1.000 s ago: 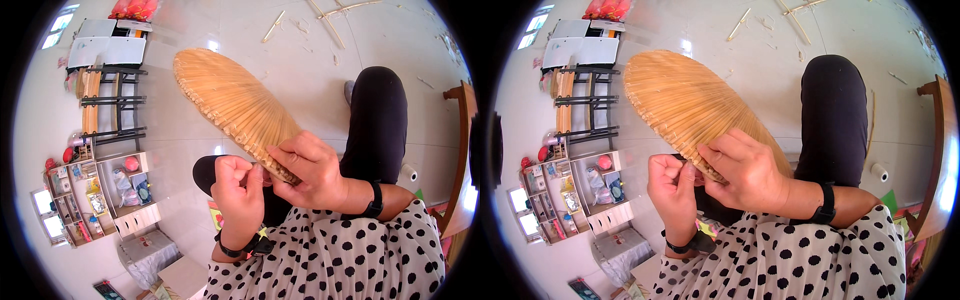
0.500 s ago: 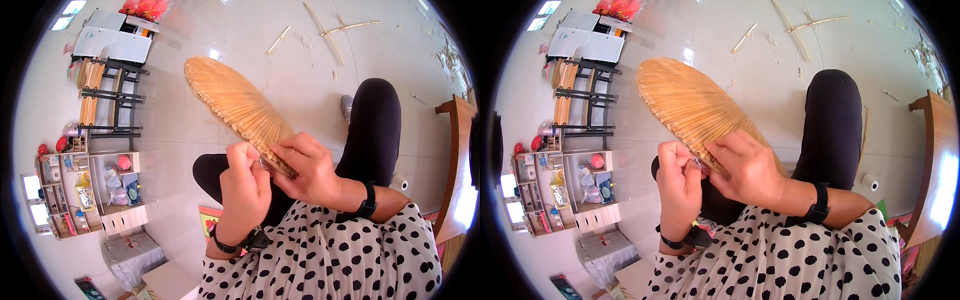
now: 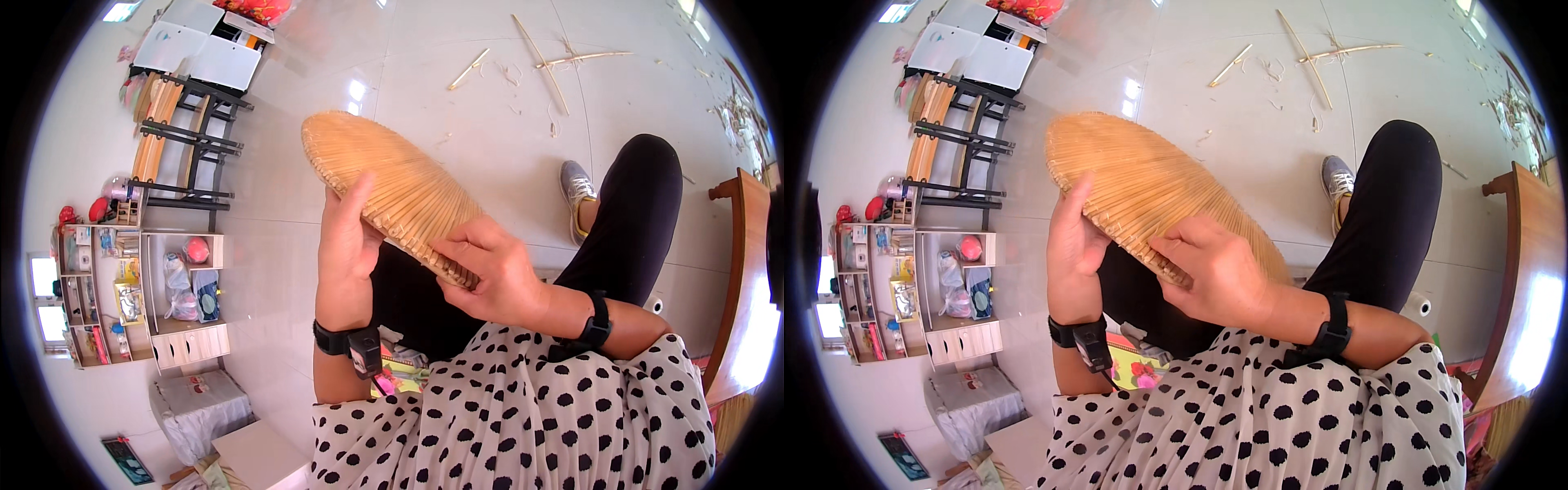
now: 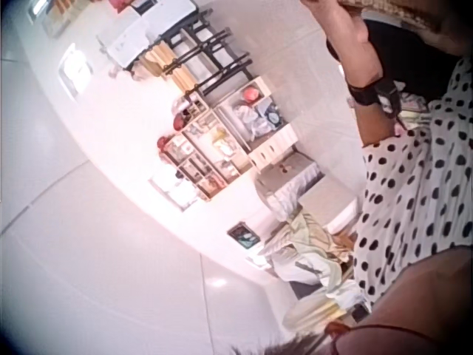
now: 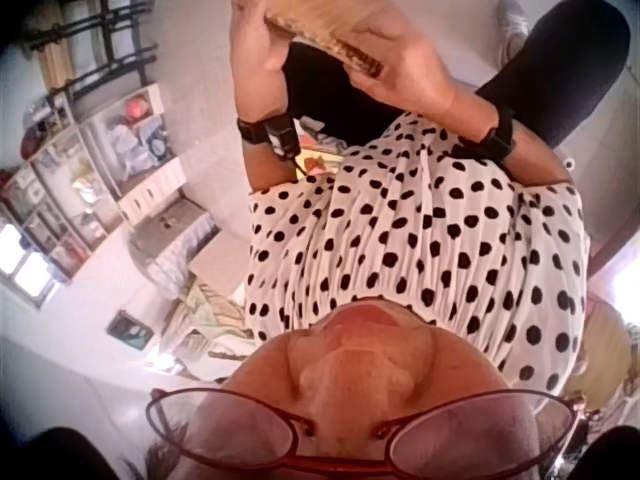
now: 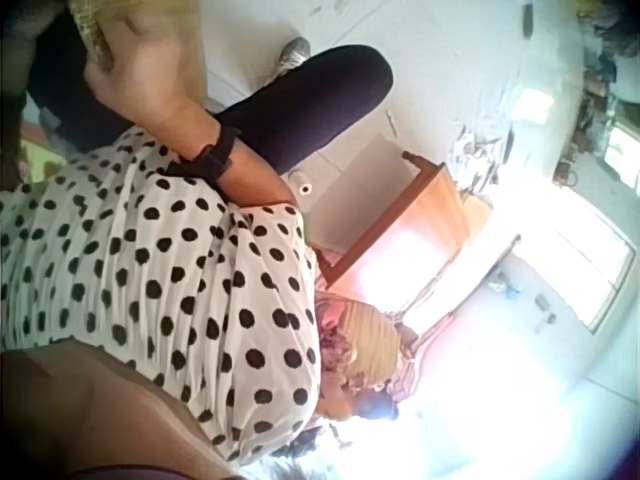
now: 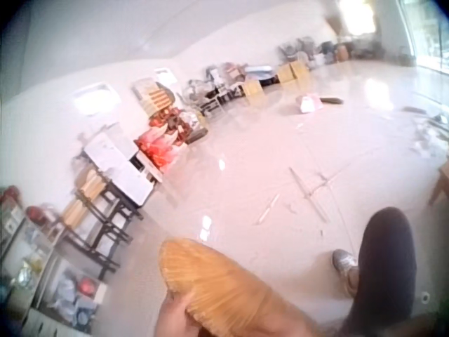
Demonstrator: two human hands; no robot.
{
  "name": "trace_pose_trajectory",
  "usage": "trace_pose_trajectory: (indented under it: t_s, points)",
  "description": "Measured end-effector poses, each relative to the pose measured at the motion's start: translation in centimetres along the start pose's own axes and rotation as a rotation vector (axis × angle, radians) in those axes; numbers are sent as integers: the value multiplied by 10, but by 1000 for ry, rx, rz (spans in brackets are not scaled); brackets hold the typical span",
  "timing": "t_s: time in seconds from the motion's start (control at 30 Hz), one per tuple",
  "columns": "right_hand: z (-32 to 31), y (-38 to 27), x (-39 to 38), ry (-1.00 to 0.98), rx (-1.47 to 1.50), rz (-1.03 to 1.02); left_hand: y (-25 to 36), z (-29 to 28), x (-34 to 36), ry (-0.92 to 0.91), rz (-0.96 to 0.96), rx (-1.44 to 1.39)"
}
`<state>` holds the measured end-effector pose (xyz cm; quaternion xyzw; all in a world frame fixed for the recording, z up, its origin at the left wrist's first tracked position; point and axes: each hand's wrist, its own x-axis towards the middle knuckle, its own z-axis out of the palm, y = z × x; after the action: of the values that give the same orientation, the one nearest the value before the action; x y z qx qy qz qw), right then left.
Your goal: The person sews the edge of a bamboo hat by hand using a needle and thread, pulling the thread through the bamboo slats and rotating the hat.
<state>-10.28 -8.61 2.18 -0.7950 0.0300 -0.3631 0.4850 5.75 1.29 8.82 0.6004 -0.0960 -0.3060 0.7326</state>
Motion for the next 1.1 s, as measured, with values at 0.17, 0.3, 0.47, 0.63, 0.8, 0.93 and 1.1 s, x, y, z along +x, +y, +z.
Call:
trace_pose_trajectory:
  t_s: [0.17,0.3,0.47,0.63,0.8,0.93,1.1]
  points:
    - [2,-2,-2,-84,11,-56,4,-10,-14,26,68,-20]
    - [-3,-1,7,-120,-97,-253,2,-15,-32,54,271,-136]
    - [-14,-2,17,27,-264,-478,1,-21,-42,161,492,-308]
    - [-31,0,-2,73,-261,-455,1,-12,-41,256,621,-477]
    - [-39,-2,-7,-184,74,106,-3,0,-34,304,578,-611]
    - [-35,7,-1,-113,679,599,-26,5,-20,295,518,-646]
    - [-22,6,9,153,769,915,-68,1,-7,270,422,-709]
